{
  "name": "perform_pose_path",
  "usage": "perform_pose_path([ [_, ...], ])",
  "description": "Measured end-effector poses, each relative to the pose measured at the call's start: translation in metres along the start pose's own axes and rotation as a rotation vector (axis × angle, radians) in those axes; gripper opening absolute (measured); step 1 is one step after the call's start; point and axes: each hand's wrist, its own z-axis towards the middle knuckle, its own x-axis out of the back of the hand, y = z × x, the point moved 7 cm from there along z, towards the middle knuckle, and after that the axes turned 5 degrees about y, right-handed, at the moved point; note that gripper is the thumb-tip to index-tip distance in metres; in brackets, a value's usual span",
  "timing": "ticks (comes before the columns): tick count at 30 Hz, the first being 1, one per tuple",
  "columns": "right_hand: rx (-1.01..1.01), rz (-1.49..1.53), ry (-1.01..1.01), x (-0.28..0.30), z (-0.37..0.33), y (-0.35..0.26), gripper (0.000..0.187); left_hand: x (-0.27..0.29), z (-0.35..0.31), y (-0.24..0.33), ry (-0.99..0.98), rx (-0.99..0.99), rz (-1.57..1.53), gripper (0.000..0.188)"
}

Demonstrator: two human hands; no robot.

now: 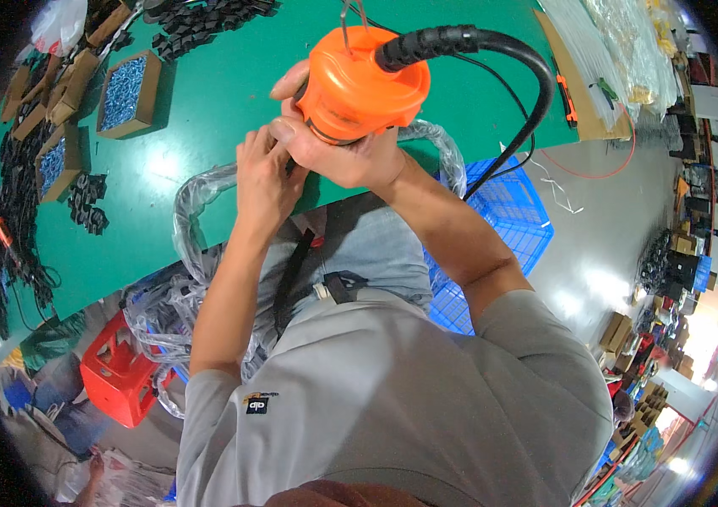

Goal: Using an electric screwdriver to attach mounting clips to a curved plastic handle.

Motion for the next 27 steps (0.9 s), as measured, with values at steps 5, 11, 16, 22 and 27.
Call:
perform_pose_path([
  [5, 0.152, -0.133, -0.213, -0.013, 0.008, -0.01, 0.037, 0.002, -0.001, -0.002, 0.046, 0.004, 0.015, 0.029],
  [11, -0.078, 0.029, -0.01, 0.002, -0.001, -0.003, 0.036, 0.003, -0.004, 0.0, 0.069, -0.019, -0.002, 0.033],
  [16, 0.247, 0.082, 0.169, 0.021, -0.016, -0.074, 0.03, 0.023, -0.007, 0.005, 0.114, 0.036, -0.201, 0.038],
  [22, 0.289, 0.198, 0.159, 0.064, -0.052, -0.11, 0.035, 0.144, -0.044, -0.072, 0.492, 0.225, 0.168, 0.026],
  [27, 0.268, 0.218, 0.225, 0.073, -0.066, -0.111, 0.036, 0.19, -0.006, -0.123, 0.425, 0.142, 0.524, 0.023],
])
